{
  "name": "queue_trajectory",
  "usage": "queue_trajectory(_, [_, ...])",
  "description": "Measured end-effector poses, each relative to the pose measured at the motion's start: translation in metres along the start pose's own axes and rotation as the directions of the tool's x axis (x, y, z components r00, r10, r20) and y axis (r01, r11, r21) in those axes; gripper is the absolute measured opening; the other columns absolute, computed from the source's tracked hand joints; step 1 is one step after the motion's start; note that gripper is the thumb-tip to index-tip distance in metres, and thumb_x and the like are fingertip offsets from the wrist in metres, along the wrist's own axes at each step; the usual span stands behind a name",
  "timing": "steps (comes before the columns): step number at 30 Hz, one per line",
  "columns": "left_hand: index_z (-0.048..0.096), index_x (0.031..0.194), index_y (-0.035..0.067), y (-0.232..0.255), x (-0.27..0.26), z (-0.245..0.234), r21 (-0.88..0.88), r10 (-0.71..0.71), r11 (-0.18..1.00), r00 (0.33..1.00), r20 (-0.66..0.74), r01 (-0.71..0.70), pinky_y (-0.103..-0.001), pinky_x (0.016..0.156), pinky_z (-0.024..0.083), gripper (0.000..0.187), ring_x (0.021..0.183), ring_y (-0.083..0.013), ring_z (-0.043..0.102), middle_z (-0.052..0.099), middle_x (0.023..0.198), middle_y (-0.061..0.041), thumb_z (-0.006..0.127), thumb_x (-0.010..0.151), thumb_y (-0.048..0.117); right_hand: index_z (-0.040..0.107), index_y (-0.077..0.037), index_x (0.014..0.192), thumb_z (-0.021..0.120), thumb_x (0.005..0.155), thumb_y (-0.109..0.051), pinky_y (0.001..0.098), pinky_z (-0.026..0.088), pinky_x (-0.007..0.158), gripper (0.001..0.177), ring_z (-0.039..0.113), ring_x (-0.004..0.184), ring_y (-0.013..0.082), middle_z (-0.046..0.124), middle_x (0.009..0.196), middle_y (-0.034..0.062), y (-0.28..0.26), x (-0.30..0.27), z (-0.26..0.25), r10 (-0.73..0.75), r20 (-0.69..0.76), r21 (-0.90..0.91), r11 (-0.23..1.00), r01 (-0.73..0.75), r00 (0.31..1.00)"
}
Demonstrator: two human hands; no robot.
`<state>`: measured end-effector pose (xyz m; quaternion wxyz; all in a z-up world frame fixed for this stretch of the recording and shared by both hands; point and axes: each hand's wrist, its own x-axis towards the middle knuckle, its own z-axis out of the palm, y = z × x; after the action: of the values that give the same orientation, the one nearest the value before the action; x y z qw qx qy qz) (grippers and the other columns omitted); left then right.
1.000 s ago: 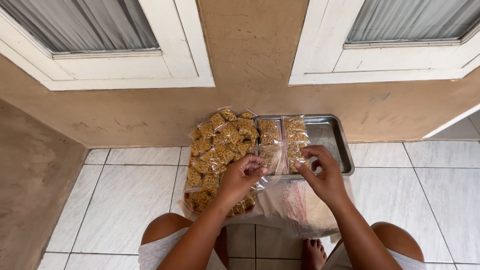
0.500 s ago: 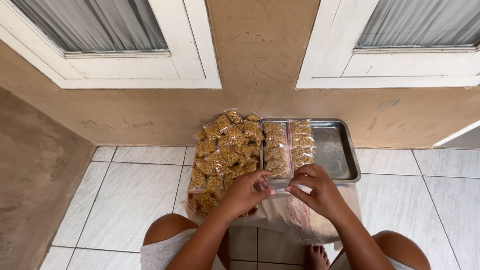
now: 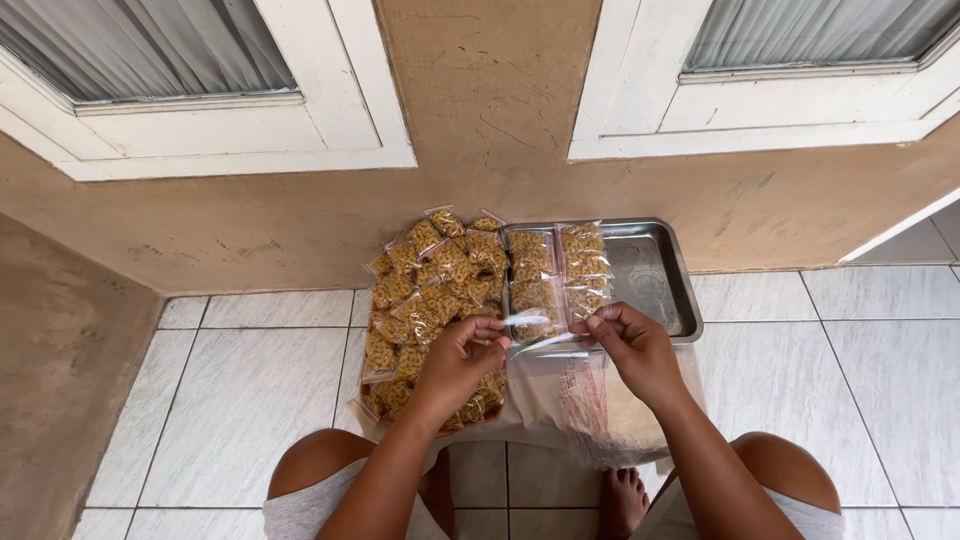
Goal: Manually packing small rectangular snack portions into individual plastic bags.
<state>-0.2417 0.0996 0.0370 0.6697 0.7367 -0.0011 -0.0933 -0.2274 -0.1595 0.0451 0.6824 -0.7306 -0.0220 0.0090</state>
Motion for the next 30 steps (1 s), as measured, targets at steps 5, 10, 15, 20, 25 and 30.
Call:
queue_trajectory(5, [0.074,0.115,0.007,-0.003,0.000,0.004,-0.067,0.040,0.997,0.998,-0.039,-0.043,-0.036,0.077,0.063,0.024,0.088,-0.0245,0.073,0.070,0.106,-0.016,0.073,0.094,0.018,0.069,0.001,0.095,0.065,0.099,-0.015,0.0390,0.052,0.091,0.017,0.070,0.091,0.0208,0.079,0.087,0.0181,0.000,-0.002,-0.002,-0.007,0.095,0.128,0.992,-0.005,0.995])
queue_trajectory(10, [0.070,0.124,0.007,0.015,-0.005,0.007,-0.081,0.009,0.997,1.000,0.023,-0.007,-0.038,0.082,0.063,0.032,0.100,-0.0277,0.073,0.071,0.115,-0.019,0.064,0.099,0.025,0.074,0.005,0.105,0.067,0.094,-0.008,0.0485,0.053,0.096,0.018,0.073,0.101,0.0319,0.079,0.103,0.0239,0.008,0.003,-0.006,0.000,0.201,0.108,0.994,-0.022,0.980])
queue_trajectory(15, [0.069,0.126,0.009,0.018,-0.007,0.004,-0.073,0.003,0.997,0.999,0.037,0.000,-0.036,0.081,0.063,0.035,0.102,-0.0266,0.073,0.073,0.118,-0.018,0.061,0.100,0.031,0.078,0.006,0.098,0.065,0.095,-0.007,0.0482,0.054,0.096,0.019,0.070,0.105,0.0290,0.080,0.105,0.0254,0.006,0.000,-0.007,-0.002,0.210,0.067,0.998,-0.013,0.978])
queue_trajectory(20, [0.047,0.148,0.009,0.010,-0.008,0.010,-0.335,0.018,0.941,0.982,0.189,0.047,-0.063,0.100,0.051,0.070,0.126,-0.0560,0.052,0.039,0.148,-0.038,0.047,0.099,0.058,0.074,0.008,0.096,0.062,0.097,-0.009,0.0544,0.055,0.095,0.022,0.067,0.108,0.0274,0.077,0.116,0.0229,-0.012,-0.006,-0.002,0.051,0.221,0.219,0.970,-0.100,0.974])
queue_trajectory(25, [0.041,0.154,0.012,-0.002,-0.005,0.025,-0.487,0.031,0.865,0.957,0.289,0.119,-0.048,0.097,0.056,0.081,0.127,-0.0413,0.055,0.036,0.155,-0.024,0.046,0.095,0.068,0.073,0.008,0.096,0.060,0.098,-0.012,0.0542,0.059,0.090,0.024,0.073,0.100,0.0322,0.077,0.113,0.0245,-0.022,-0.008,0.001,0.096,0.265,0.210,0.965,-0.154,0.959])
queue_trajectory(30, [0.040,0.154,0.009,0.003,-0.010,0.030,-0.505,0.038,0.850,0.937,0.348,0.153,-0.047,0.098,0.053,0.086,0.128,-0.0356,0.057,0.044,0.156,-0.017,0.046,0.094,0.070,0.075,0.008,0.101,0.064,0.096,-0.015,0.0432,0.060,0.087,0.026,0.076,0.094,0.0303,0.078,0.109,0.0199,0.003,-0.003,-0.005,0.155,0.271,0.135,0.971,-0.197,0.950])
